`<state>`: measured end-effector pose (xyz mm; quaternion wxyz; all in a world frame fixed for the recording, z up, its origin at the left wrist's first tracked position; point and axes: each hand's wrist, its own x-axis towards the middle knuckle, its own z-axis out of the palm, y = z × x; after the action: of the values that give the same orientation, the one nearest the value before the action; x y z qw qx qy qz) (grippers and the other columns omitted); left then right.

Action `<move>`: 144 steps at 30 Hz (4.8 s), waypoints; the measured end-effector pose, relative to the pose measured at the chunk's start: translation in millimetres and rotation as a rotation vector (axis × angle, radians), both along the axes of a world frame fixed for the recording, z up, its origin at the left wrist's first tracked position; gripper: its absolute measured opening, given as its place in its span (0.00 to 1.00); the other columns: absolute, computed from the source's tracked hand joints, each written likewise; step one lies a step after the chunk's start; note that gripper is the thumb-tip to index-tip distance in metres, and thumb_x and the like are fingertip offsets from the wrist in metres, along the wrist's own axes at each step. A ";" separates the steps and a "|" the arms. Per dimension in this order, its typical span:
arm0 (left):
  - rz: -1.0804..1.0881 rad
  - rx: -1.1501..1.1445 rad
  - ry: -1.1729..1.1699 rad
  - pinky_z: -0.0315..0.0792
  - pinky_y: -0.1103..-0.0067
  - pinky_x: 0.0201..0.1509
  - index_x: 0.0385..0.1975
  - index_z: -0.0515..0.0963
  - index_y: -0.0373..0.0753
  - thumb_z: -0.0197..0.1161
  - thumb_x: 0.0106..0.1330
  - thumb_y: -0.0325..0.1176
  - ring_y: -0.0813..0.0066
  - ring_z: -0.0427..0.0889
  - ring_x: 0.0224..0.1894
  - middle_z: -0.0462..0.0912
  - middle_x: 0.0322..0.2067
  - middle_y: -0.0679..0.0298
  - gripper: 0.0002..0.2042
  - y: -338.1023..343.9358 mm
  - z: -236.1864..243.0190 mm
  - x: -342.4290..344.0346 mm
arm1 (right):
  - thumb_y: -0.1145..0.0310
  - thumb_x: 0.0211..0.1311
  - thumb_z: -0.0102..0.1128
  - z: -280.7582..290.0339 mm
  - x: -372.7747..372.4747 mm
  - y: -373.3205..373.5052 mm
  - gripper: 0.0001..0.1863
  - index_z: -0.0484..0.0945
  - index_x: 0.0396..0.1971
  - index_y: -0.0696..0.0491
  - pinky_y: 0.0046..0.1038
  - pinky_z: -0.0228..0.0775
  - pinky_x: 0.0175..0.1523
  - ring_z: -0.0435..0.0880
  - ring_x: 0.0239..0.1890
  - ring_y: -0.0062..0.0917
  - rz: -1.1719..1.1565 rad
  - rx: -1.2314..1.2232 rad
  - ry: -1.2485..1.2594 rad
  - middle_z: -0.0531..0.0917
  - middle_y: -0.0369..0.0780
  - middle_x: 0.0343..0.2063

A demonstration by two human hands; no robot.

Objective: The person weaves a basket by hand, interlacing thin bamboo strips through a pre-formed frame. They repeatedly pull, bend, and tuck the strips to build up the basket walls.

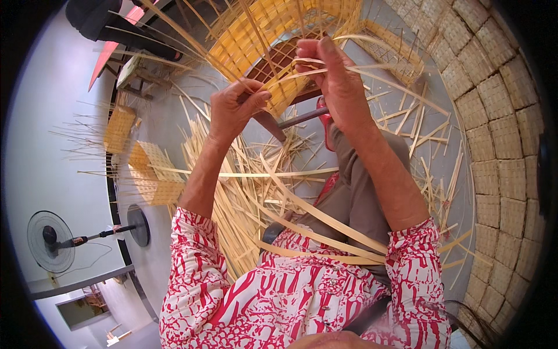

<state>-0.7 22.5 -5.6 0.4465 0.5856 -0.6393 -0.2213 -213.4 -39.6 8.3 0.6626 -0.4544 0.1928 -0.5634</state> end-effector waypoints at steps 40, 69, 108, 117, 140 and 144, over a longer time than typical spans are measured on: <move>0.055 -0.083 -0.032 0.67 0.88 0.28 0.45 0.81 0.36 0.66 0.64 0.25 0.92 0.69 0.24 0.74 0.21 0.76 0.11 12.6 -20.6 59.9 | 0.78 0.70 0.55 -58.2 -13.3 -96.3 0.07 0.73 0.41 0.67 0.36 0.82 0.58 0.85 0.44 0.37 -0.047 0.521 -0.336 0.82 0.50 0.39; 0.051 -0.453 -0.435 0.74 0.74 0.30 0.35 0.82 0.40 0.68 0.63 0.30 0.66 0.82 0.27 0.80 0.30 0.61 0.04 -55.3 14.4 -40.6 | 0.82 0.64 0.51 -33.1 -8.8 -61.0 0.09 0.75 0.40 0.55 0.32 0.85 0.42 0.86 0.36 0.30 0.036 0.650 -0.425 0.85 0.44 0.39; 0.063 -0.613 -0.501 0.79 0.75 0.36 0.42 0.81 0.40 0.69 0.59 0.21 0.62 0.87 0.36 0.85 0.37 0.58 0.12 -8.8 13.7 -23.1 | 0.73 0.63 0.58 -25.2 -22.5 -41.7 0.07 0.74 0.39 0.59 0.39 0.80 0.49 0.83 0.40 0.33 0.001 0.909 -0.196 0.82 0.42 0.36; 0.008 -0.370 -0.859 0.78 0.72 0.31 0.39 0.82 0.45 0.66 0.61 0.33 0.63 0.85 0.32 0.84 0.36 0.65 0.08 -54.9 16.3 -45.0 | 0.72 0.64 0.51 -9.7 -28.4 -1.1 0.11 0.77 0.44 0.57 0.28 0.76 0.47 0.83 0.38 0.26 0.289 0.495 0.281 0.84 0.40 0.37; -0.194 -0.363 -0.350 0.72 0.72 0.32 0.35 0.81 0.35 0.68 0.63 0.31 0.65 0.80 0.28 0.78 0.27 0.58 0.07 -78.2 31.8 -28.9 | 0.66 0.67 0.64 9.5 3.3 -55.3 0.17 0.79 0.54 0.53 0.19 0.72 0.53 0.79 0.45 0.15 0.134 -0.115 0.233 0.83 0.35 0.48; -0.196 -0.226 -0.250 0.75 0.69 0.37 0.34 0.81 0.36 0.67 0.61 0.30 0.56 0.83 0.34 0.82 0.30 0.55 0.06 -77.8 37.7 -33.4 | 0.68 0.64 0.68 -2.9 1.6 -55.2 0.11 0.82 0.43 0.56 0.20 0.73 0.43 0.80 0.42 0.16 -0.089 -0.267 0.386 0.82 0.34 0.40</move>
<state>-34.1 -55.3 32.2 0.4027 0.4898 -0.7645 -0.1162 -211.7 -94.8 5.4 0.5219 -0.6282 0.2595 -0.5154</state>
